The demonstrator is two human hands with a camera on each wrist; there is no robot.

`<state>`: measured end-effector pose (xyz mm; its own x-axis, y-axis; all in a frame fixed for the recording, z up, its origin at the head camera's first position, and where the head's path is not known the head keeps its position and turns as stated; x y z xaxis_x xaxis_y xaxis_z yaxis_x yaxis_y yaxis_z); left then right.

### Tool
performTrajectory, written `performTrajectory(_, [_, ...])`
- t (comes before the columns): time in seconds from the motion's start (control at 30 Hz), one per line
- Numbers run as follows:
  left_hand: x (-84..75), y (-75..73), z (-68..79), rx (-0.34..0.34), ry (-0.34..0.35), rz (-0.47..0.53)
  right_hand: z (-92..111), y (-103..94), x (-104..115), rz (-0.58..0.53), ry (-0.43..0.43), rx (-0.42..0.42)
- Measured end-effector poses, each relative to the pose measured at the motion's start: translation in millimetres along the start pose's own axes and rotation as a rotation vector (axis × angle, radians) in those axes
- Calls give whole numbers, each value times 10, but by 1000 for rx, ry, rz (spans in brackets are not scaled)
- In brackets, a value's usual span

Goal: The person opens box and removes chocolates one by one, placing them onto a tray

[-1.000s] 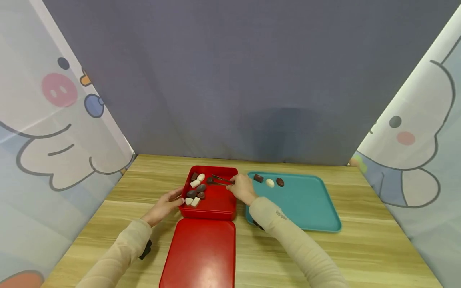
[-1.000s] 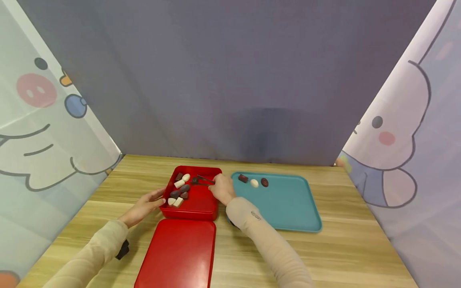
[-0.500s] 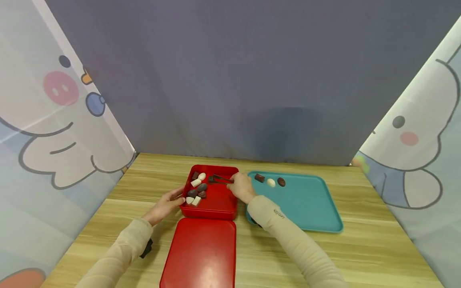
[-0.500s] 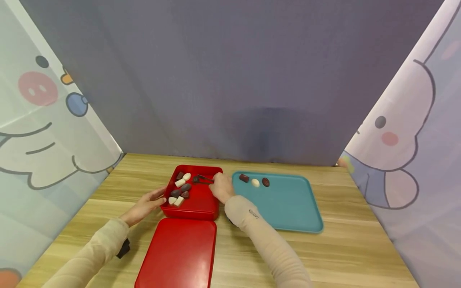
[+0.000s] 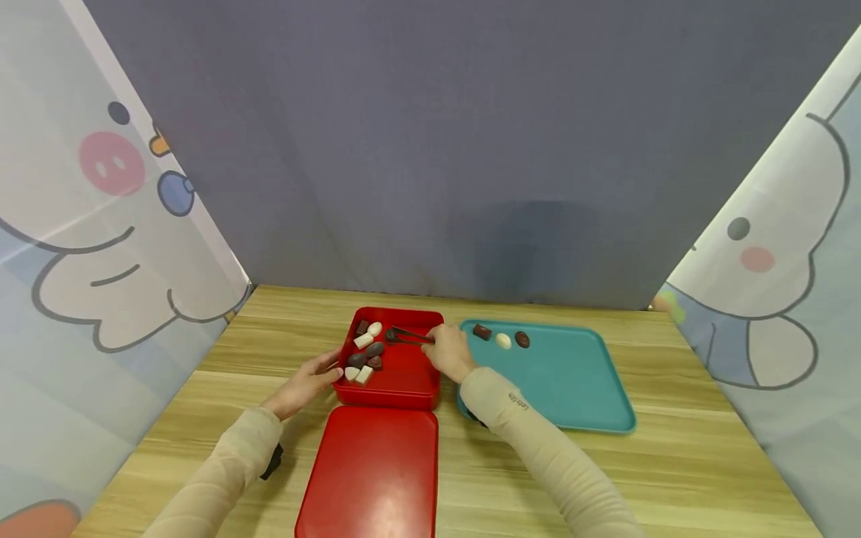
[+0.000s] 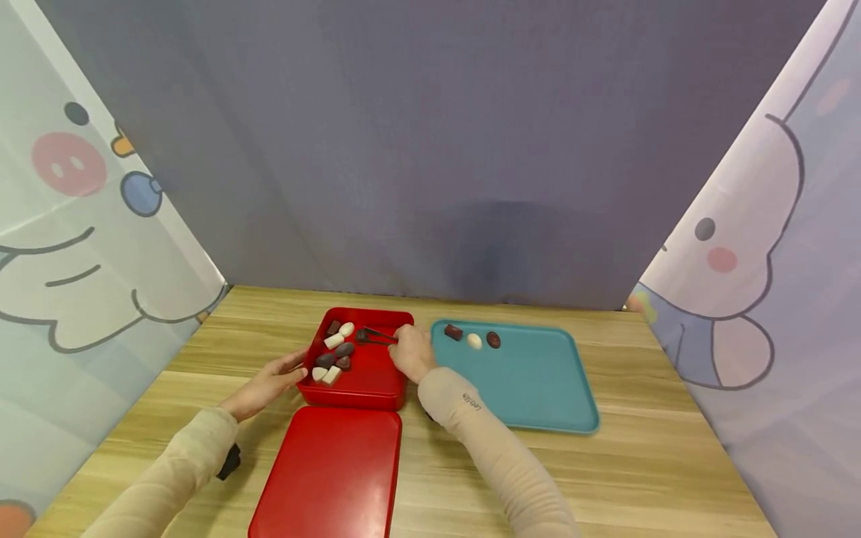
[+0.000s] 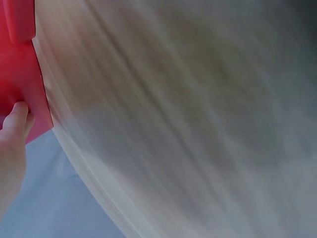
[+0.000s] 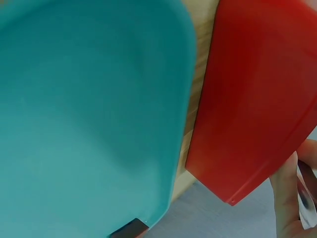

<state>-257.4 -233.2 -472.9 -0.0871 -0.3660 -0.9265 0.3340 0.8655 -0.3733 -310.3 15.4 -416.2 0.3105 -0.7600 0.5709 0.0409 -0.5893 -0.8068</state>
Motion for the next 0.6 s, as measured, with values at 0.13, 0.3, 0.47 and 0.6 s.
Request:
performTrajectory(0.13, [-12,-1,-6,-7,-19,-10,6,-5,-23,-21,-12,-11])
performTrajectory(0.3, [-65,9,-12,-25,-9,-75,14,-11,-56,-61,-16,-29])
performTrajectory(0.47, [-71,27,-23,-28,6,-109,22,-10,-78,-96,-16,-41])
performTrajectory(0.6, [-21,32,-17,-36,-2,-82,34,-19,-84,-103,-24,-56])
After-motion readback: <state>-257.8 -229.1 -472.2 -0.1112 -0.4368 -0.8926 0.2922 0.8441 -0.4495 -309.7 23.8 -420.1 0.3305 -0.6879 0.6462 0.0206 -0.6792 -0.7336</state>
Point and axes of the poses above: each hand's wrist, its own z-axis away from the middle knuckle, its own y-axis out of the palm, x = y × z, the point moved 5 cm from there along -z, towards the middle knuckle, and after that the axes turned 4 degrees about -z, right-handed, at the moved point
